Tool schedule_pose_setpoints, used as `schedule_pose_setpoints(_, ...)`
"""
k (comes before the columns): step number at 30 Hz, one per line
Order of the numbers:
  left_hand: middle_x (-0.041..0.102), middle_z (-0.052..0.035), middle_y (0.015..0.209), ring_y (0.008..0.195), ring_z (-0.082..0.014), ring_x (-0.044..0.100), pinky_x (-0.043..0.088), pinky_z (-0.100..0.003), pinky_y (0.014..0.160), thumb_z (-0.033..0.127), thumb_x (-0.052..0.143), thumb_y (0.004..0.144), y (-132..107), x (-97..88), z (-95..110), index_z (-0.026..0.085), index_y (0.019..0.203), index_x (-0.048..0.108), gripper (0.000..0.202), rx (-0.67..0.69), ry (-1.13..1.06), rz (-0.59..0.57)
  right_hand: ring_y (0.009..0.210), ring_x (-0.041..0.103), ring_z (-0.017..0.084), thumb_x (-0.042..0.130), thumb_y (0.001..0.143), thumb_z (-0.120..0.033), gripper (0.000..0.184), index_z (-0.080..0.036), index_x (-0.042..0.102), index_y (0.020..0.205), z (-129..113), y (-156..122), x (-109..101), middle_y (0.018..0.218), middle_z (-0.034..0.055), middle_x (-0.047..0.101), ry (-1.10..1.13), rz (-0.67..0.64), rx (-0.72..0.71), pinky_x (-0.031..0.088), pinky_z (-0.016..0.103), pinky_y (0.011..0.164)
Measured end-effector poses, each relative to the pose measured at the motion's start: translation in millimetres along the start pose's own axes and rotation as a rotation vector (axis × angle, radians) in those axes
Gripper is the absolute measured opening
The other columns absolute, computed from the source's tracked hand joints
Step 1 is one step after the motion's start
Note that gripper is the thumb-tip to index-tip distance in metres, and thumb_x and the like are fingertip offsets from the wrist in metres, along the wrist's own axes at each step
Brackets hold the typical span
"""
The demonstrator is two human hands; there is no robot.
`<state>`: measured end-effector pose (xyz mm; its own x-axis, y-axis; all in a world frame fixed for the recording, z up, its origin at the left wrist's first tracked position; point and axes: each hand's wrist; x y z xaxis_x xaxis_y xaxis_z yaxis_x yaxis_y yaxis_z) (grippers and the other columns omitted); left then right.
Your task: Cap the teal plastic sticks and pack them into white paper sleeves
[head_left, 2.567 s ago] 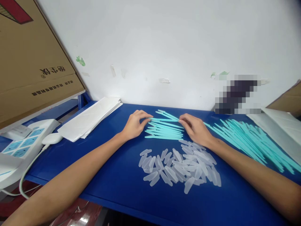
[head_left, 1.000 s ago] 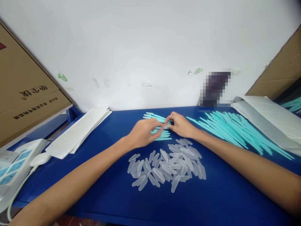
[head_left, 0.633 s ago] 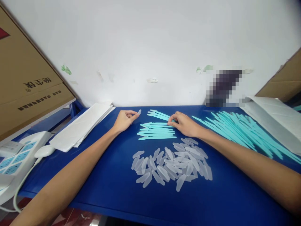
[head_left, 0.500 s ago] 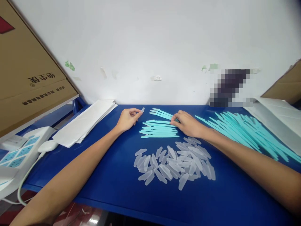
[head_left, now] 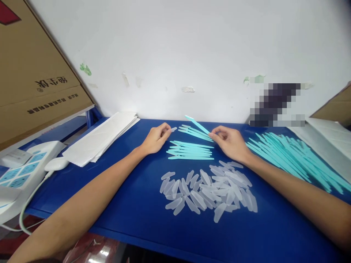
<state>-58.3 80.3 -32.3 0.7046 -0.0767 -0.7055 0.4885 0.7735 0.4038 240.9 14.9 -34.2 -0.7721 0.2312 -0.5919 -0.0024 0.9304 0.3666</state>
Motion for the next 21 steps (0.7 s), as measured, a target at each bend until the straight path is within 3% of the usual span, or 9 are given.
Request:
schedule_pose_setpoints(7, 0.058, 0.0035, 0.067, 0.056, -0.0128, 0.049, 0.034, -0.027, 0.06, 0.041, 0.039, 0.105, -1.9, 2.1, 0.0, 0.021, 0.102, 0.054, 0.026, 0.085, 0.122, -0.057, 0.05, 0.033, 0.012, 0.061, 0.089, -0.05, 0.031, -0.02, 0.067, 0.084, 5.2, 1.3, 1.4, 0.05, -0.0071, 0.034, -0.038, -0.009, -0.053, 0.028, 0.029, 0.054)
schedule_pose_setpoints(21, 0.059, 0.0038, 0.068, 0.058, -0.0131, 0.051, 0.037, -0.025, 0.064, 0.043, 0.036, 0.105, -0.8, -1.3, 4.1, 0.02, 0.101, 0.055, 0.029, 0.0, 0.073, 0.028, 0.053, 0.031, 0.012, 0.057, 0.09, -0.058, 0.039, -0.021, 0.066, 0.082, -0.4, 2.3, -1.1, 0.055, -0.0056, 0.03, -0.098, -0.056, -0.116, 0.03, 0.03, 0.056)
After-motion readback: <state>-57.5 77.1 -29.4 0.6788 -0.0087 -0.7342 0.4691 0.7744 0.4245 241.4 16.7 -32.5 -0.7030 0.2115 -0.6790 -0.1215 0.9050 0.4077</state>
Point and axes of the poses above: each hand's wrist, its own y-axis towards the middle knuckle, its own x-axis out of the palm, z = x × y
